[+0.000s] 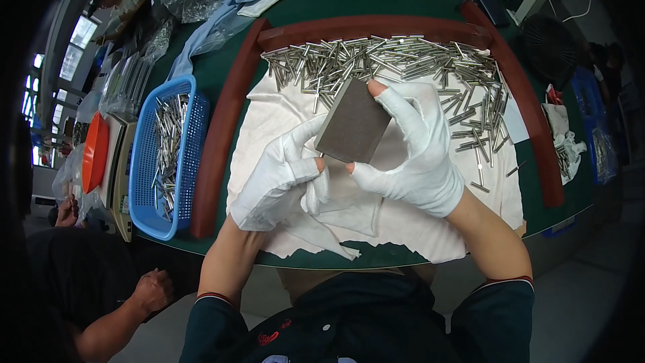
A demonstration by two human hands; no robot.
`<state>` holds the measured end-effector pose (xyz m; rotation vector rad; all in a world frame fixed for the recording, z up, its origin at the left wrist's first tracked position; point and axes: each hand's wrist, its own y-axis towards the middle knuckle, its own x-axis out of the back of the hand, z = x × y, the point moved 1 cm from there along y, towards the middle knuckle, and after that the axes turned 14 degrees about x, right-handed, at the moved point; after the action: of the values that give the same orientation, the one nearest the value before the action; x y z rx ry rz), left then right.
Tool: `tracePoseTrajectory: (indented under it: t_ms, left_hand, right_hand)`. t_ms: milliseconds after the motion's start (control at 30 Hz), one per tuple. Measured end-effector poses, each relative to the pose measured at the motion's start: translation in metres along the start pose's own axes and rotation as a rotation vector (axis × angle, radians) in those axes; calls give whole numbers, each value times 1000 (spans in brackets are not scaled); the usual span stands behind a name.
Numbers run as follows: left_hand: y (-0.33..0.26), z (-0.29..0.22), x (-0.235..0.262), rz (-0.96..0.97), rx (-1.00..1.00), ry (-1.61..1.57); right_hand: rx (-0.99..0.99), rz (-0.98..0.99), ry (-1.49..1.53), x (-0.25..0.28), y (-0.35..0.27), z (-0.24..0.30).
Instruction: Rubbing small metal pins against a polishing block to smooth or deburr them.
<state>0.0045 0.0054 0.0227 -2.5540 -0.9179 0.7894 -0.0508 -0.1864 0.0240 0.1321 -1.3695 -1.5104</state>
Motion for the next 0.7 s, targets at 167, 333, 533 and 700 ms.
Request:
tracePoseTrajectory:
  t_ms: [167, 333, 533, 700]
  left_hand:
    - [-2, -8, -11, -30, 174, 48]
    - [-4, -10, -17, -87, 81, -75]
    - [0, -4, -11, -3, 72, -123]
    - [2, 3, -2, 59, 112, -86]
  right_hand:
    - [37, -17, -78, -5, 9, 6]
    - [6, 49, -55, -2, -2, 5]
    - [21, 44, -48, 0, -6, 4]
    - [35, 55, -85, 0, 5, 10]
